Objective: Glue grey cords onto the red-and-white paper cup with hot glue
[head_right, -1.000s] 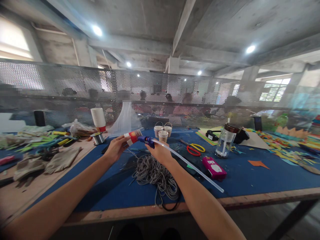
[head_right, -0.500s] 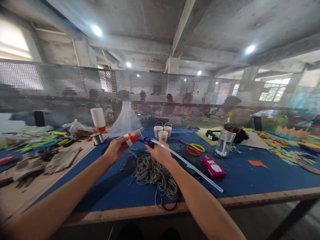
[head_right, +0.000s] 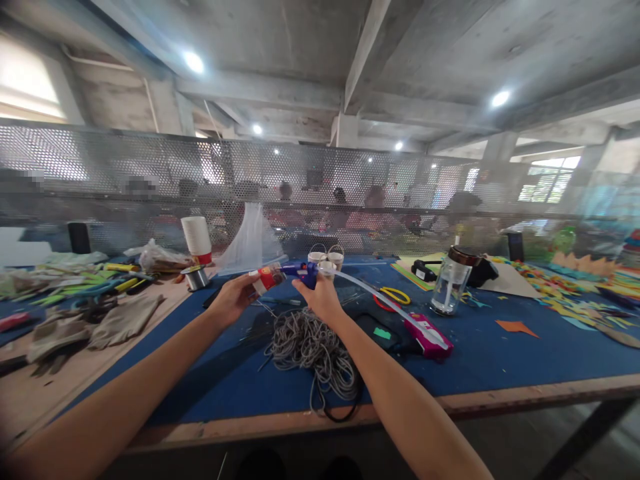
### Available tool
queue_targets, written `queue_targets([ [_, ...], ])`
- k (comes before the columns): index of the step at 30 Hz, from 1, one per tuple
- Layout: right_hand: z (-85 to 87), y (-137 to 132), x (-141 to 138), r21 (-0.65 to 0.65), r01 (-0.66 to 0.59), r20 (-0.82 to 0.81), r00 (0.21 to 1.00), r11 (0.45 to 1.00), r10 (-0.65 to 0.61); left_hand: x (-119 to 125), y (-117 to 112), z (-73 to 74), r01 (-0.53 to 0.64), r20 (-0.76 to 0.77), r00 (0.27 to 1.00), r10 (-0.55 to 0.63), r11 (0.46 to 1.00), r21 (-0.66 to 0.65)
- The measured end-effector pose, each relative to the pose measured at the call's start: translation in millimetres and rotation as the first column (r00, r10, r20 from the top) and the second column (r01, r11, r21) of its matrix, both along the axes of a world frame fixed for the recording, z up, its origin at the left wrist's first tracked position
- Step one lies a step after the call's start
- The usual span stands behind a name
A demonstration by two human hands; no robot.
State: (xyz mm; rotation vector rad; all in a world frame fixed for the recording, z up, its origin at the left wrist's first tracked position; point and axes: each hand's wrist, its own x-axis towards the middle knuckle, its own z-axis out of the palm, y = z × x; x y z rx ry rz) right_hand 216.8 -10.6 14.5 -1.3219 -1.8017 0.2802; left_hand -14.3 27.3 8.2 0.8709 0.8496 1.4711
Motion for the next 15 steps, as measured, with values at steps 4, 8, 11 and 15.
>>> queue_targets([
  [4, 0.2, 8, 4, -0.065, -0.181, -0.363, 0.920, 0.981, 0.146, 0, 0, 0.5, 0.019, -0.005, 1.000, -0.019, 1.000, 0.009],
  [8, -5.2, 21, 9, -0.116, -0.241, -0.562, 0.816, 0.964, 0.137, 0, 0, 0.3, 0.010, 0.014, 1.000, -0.010, 1.000, 0.009],
  [11, -13.6, 32, 17, -0.214, -0.165, -0.507, 0.861, 0.963, 0.034, -1, 2, -0.7, 0.006, 0.019, 1.000, -0.006, 1.000, 0.010],
  [15, -23.7, 42, 30, -0.315, 0.013, -0.232, 0.969, 0.949, -0.090, -2, 5, -1.7, 0.011, 0.033, 0.999, -0.012, 1.000, 0.018],
])
